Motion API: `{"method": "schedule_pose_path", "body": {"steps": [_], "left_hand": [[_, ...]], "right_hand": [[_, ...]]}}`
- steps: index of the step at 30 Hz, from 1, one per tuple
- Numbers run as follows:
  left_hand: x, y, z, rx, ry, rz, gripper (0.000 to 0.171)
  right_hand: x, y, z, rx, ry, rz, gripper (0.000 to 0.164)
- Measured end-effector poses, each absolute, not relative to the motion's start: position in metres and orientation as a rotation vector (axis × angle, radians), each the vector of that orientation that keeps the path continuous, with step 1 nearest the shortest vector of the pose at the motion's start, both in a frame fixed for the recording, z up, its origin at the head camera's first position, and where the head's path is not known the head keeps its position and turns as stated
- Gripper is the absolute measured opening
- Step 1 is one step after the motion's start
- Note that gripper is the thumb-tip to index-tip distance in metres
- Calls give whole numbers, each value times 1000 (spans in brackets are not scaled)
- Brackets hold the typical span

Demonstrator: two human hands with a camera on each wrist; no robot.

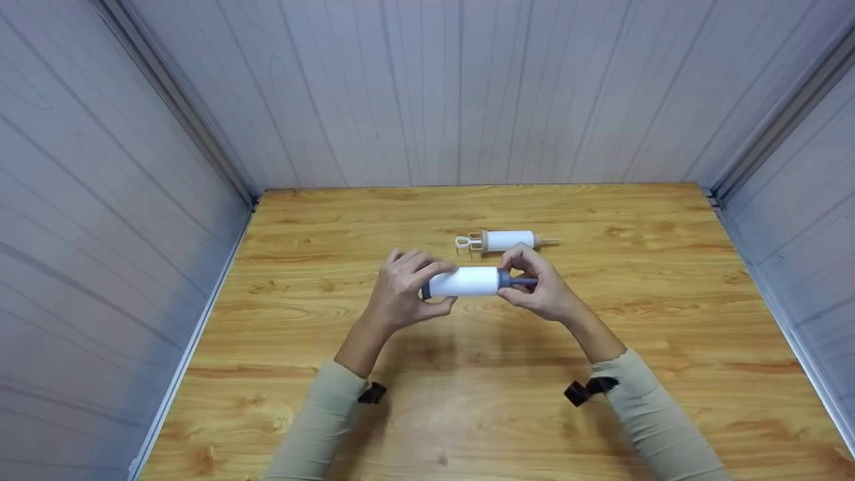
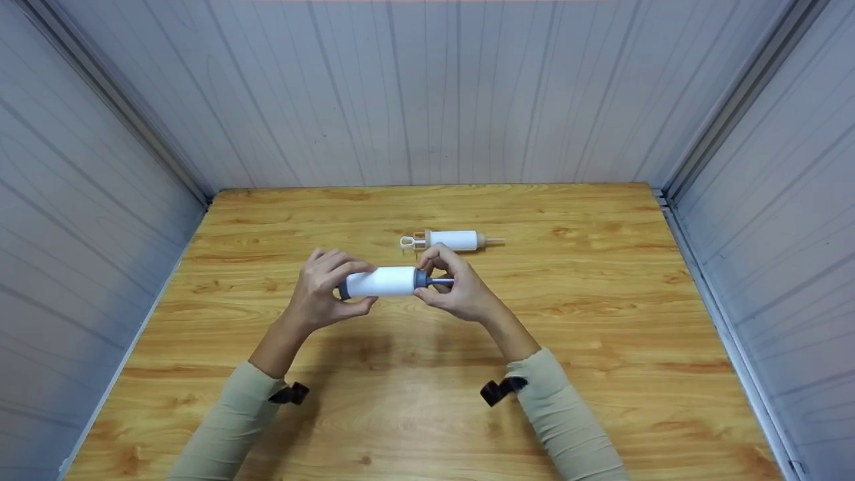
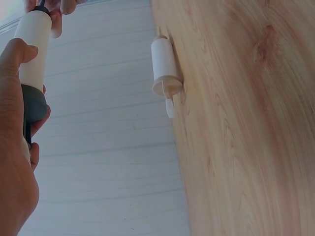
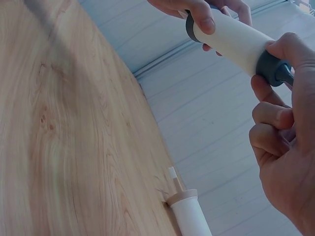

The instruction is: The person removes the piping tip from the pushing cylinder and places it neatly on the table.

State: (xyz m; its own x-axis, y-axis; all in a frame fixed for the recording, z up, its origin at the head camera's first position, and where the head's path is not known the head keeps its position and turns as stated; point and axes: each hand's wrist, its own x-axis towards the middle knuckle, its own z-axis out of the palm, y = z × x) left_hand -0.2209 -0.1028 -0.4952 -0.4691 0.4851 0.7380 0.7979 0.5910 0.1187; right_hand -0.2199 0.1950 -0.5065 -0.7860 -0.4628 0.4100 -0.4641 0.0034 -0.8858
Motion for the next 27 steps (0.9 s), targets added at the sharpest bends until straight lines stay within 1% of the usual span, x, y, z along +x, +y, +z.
{"method": "schedule_pose_path", "body": {"steps": [8, 15, 27], "left_hand": [[-221, -102, -496, -1000, -2135, -578, 45], [-220, -102, -494, -1005, -2123, -570, 47], [-221, -103, -494, -996, -2111, -584, 47]], "right_hand": [[-221, 194, -507, 1049, -2164, 1981, 34], [-222, 193, -508, 1086, -2117, 1979, 27], [-219, 195, -506, 1165, -2105, 1985, 34]]}}
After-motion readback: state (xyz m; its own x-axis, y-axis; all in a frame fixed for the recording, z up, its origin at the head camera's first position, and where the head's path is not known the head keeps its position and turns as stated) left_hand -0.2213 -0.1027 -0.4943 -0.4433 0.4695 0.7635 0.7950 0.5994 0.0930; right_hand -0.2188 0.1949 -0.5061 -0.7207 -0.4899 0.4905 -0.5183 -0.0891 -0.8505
